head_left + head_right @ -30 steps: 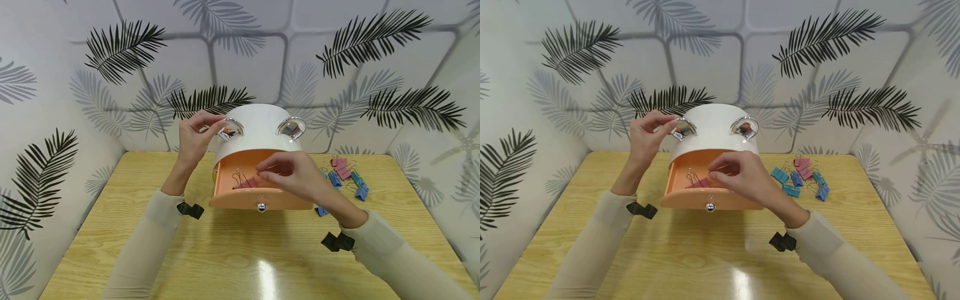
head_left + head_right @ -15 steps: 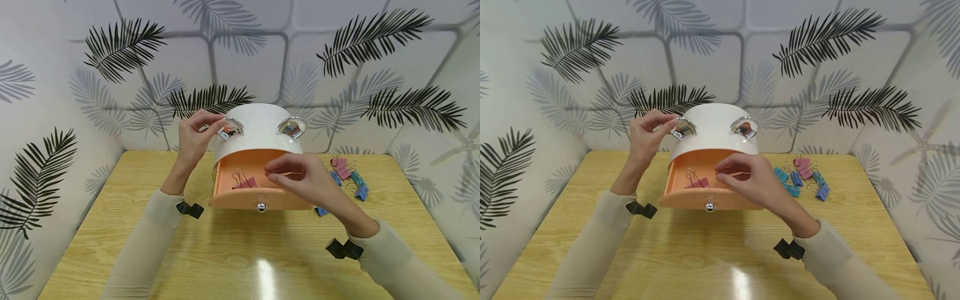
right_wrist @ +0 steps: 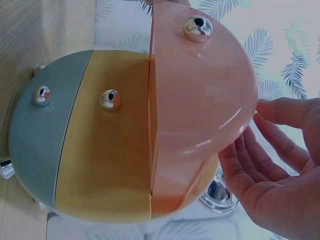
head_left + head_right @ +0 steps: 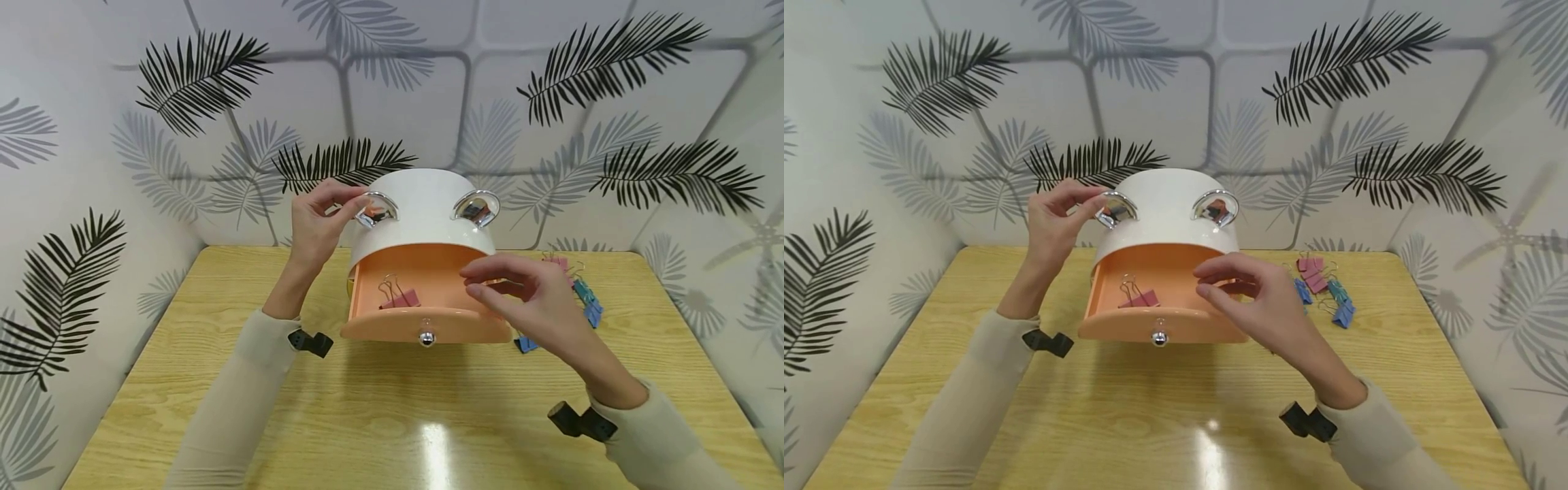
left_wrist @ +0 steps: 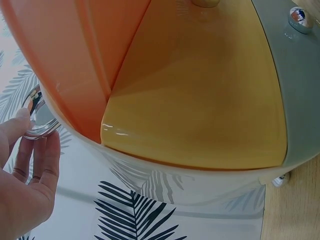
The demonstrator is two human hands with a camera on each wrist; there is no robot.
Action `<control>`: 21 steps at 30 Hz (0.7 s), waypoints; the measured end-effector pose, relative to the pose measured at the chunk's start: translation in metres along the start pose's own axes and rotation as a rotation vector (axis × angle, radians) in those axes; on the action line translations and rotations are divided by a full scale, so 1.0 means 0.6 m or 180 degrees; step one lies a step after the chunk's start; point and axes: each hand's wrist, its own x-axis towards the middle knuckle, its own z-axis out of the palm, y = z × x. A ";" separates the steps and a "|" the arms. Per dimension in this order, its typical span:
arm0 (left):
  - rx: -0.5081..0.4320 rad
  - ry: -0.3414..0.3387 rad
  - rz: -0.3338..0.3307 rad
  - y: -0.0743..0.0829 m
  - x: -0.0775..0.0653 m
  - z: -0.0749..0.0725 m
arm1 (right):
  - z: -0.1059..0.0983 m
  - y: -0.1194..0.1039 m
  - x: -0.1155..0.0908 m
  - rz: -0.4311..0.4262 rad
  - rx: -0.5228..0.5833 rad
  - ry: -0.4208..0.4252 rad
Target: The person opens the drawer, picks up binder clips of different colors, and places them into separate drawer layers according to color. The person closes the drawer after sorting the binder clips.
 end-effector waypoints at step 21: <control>-0.0018 -0.0009 0.0106 -0.001 0.000 0.002 | -0.059 0.042 -0.063 -0.0020 -0.0332 0.0709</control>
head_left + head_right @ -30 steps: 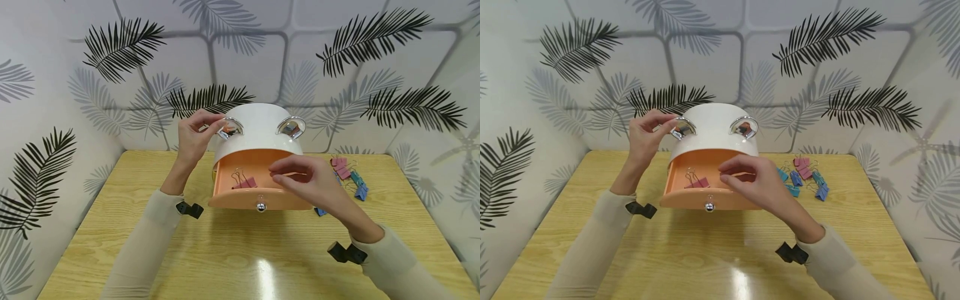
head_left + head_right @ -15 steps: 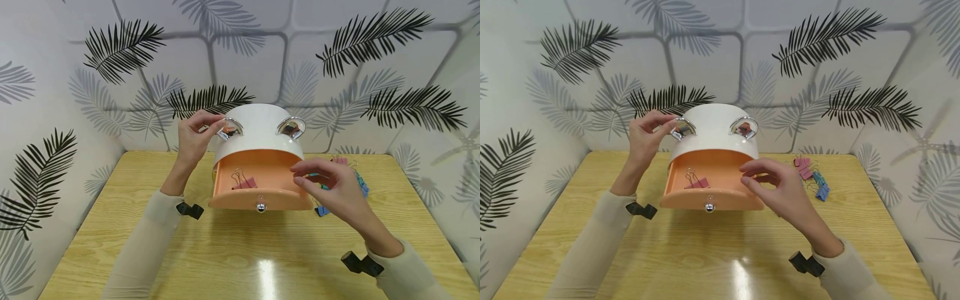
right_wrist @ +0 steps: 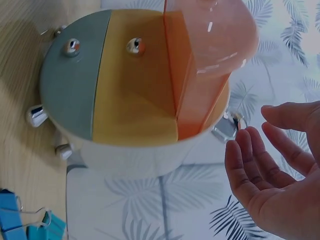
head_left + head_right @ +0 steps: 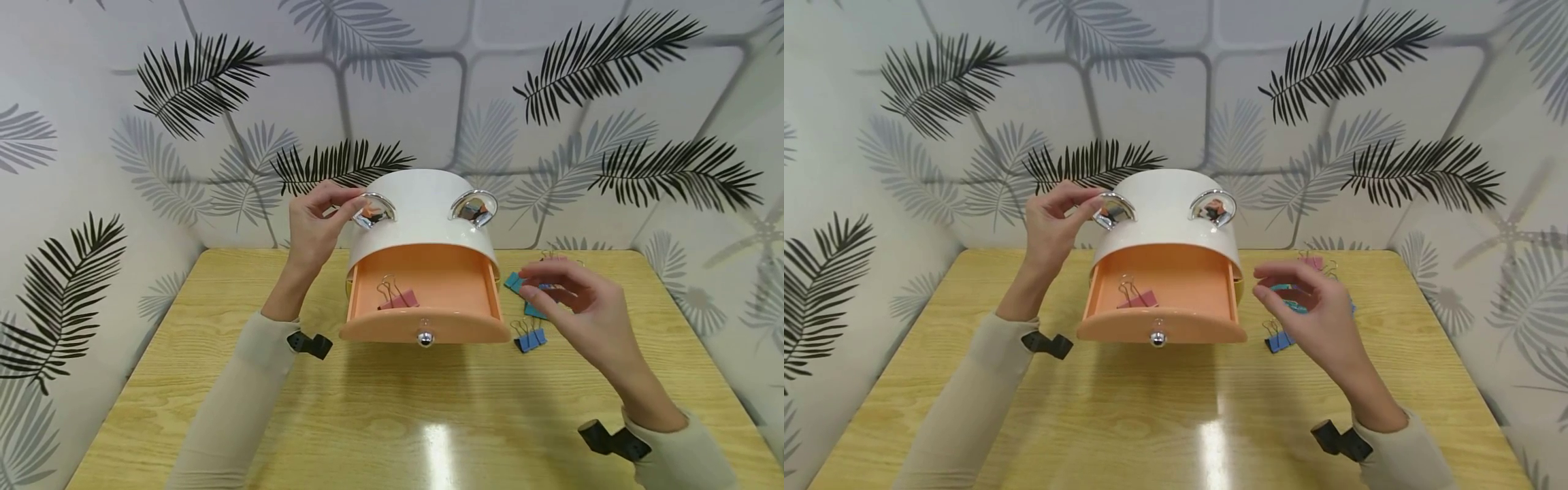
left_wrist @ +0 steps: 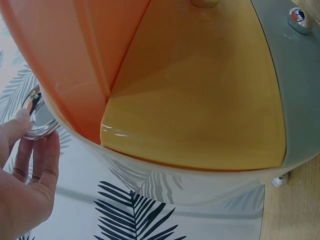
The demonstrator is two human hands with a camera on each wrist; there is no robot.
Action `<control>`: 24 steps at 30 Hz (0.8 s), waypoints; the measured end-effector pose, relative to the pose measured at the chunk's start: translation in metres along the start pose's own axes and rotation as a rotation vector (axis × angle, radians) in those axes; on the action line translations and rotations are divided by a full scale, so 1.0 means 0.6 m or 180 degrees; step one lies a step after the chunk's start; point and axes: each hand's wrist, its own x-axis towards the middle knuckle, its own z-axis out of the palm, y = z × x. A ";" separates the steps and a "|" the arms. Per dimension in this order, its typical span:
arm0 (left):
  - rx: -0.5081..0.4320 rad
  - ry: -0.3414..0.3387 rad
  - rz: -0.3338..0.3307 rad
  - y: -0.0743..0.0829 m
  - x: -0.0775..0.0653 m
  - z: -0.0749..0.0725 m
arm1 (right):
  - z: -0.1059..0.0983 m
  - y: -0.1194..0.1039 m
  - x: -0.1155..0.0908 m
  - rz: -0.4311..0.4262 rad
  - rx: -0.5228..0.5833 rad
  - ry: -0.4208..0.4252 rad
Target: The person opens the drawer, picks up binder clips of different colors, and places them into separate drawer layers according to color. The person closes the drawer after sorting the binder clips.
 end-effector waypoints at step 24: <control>0.0049 -0.0024 -0.0041 0.002 0.000 -0.001 | -0.057 0.120 -0.017 0.0524 -0.0604 0.0510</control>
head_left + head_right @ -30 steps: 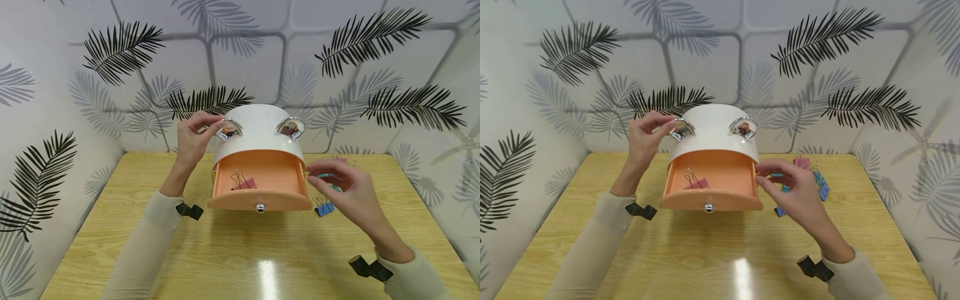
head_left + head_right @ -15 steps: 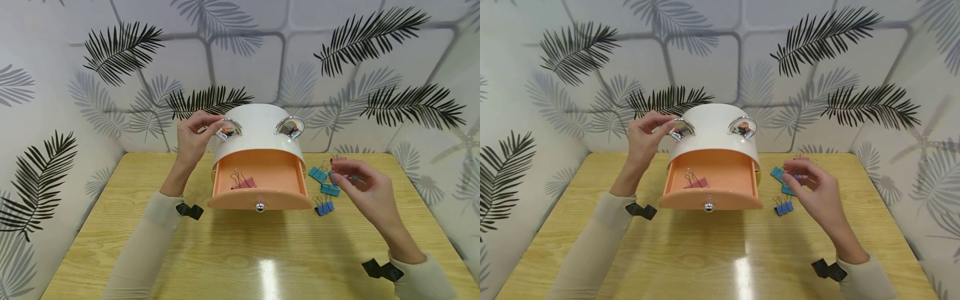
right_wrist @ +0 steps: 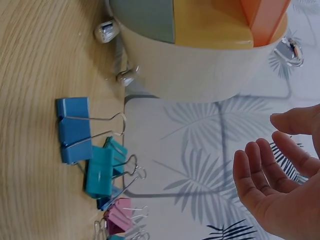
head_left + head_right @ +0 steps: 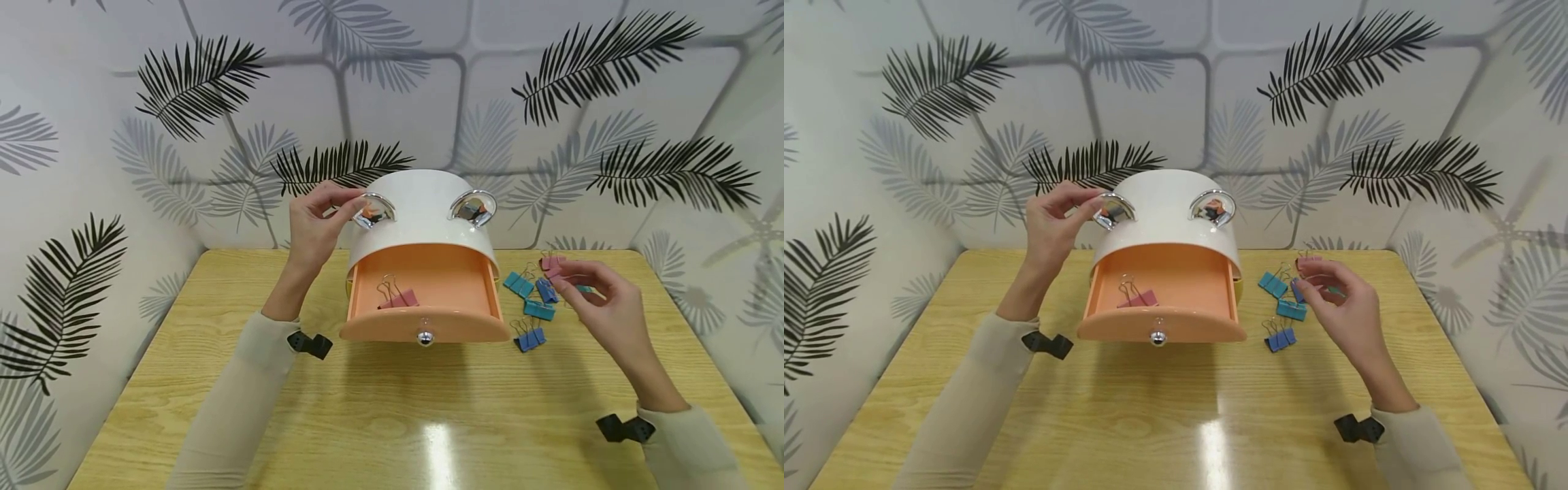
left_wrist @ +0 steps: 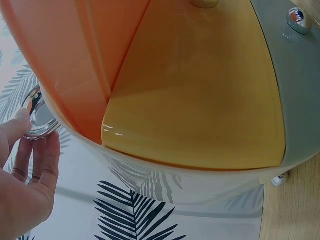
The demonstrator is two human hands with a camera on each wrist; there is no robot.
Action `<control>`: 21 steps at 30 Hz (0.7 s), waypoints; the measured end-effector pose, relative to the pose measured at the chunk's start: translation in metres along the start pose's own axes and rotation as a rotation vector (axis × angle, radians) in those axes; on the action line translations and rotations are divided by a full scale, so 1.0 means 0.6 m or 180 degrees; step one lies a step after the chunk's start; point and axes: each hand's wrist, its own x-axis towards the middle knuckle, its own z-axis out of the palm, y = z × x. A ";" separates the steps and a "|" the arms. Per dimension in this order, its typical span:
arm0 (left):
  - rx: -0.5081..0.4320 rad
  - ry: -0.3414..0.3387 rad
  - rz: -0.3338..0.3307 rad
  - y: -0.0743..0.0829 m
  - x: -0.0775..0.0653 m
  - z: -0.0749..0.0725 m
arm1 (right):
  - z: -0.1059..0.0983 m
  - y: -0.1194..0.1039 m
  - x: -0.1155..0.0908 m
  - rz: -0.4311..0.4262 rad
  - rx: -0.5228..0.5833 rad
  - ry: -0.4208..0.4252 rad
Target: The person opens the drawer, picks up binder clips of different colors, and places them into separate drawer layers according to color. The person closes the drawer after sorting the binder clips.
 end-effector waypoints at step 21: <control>-0.0012 0.0036 -0.0055 -0.002 -0.001 0.001 | -0.006 0.100 0.018 0.0415 -0.0418 0.0134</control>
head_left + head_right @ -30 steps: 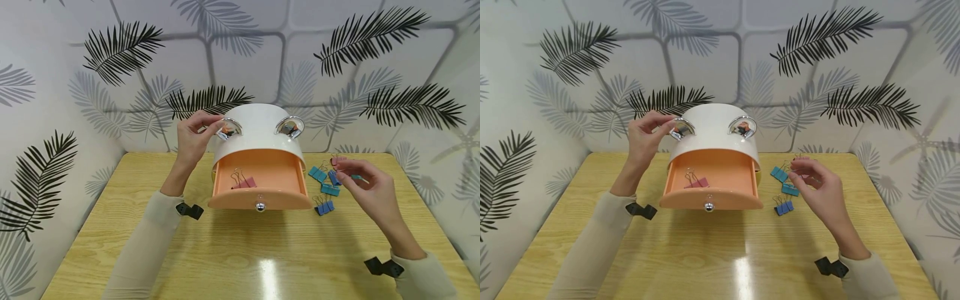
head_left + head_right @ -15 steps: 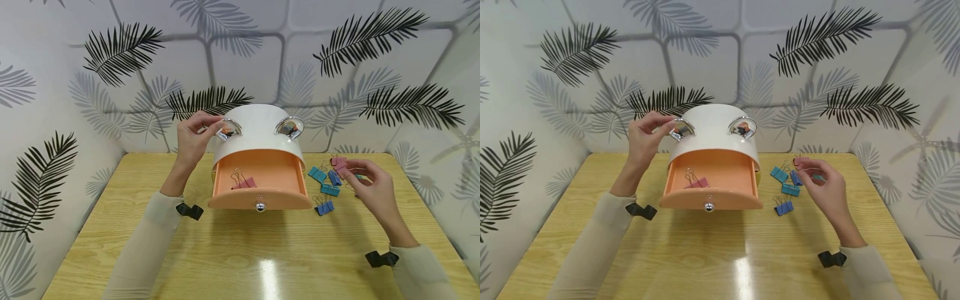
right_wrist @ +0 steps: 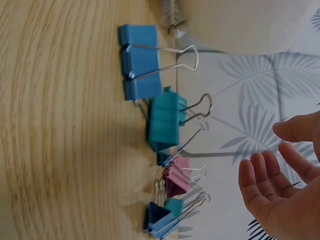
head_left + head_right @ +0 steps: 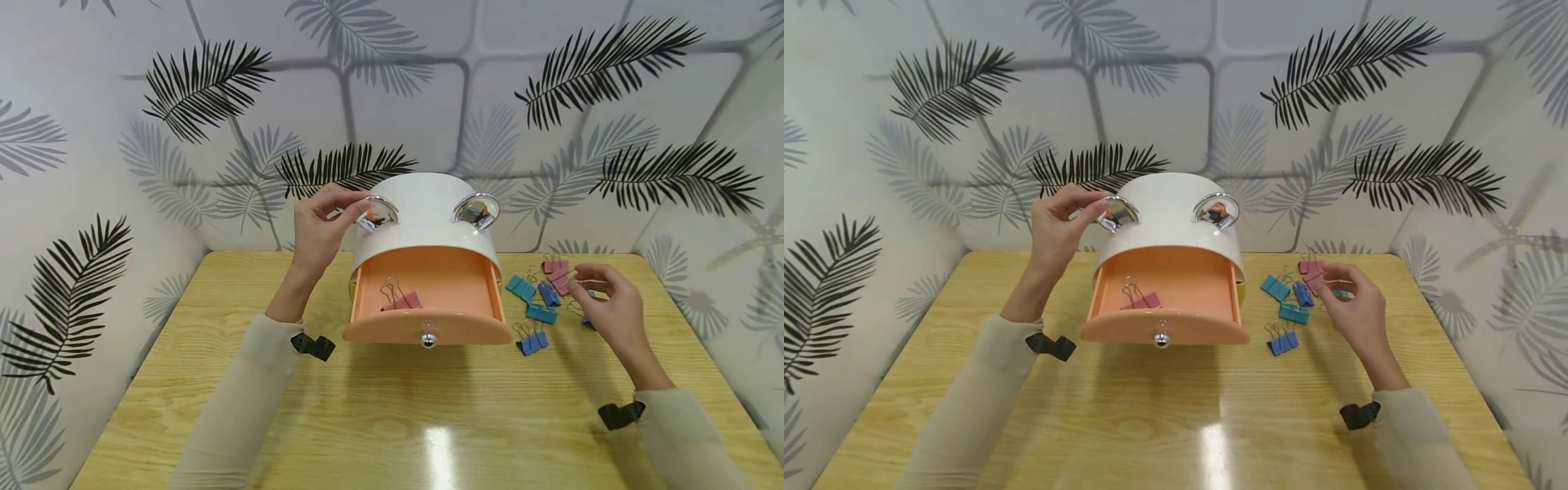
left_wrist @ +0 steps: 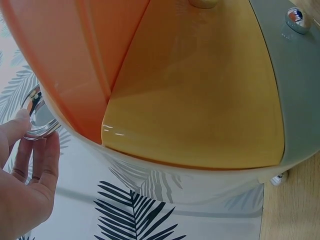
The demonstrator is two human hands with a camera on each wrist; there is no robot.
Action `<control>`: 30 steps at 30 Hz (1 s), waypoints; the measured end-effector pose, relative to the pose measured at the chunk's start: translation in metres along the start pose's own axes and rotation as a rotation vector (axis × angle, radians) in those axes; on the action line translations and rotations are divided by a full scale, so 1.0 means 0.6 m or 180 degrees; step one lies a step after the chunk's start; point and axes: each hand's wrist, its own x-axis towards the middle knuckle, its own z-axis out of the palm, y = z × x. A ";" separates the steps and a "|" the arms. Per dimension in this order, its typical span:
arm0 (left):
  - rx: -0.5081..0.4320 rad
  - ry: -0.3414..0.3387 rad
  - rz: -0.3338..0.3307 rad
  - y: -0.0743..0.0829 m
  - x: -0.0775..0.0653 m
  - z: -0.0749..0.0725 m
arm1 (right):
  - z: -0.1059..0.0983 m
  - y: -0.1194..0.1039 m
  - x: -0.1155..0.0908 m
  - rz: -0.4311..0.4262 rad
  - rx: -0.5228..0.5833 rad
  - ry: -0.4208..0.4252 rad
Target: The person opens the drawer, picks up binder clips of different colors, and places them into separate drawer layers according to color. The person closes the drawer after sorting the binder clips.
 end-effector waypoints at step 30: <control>-0.0050 -0.0045 0.0072 -0.002 -0.001 -0.001 | 0.007 0.076 0.036 0.0232 -0.0811 -0.0236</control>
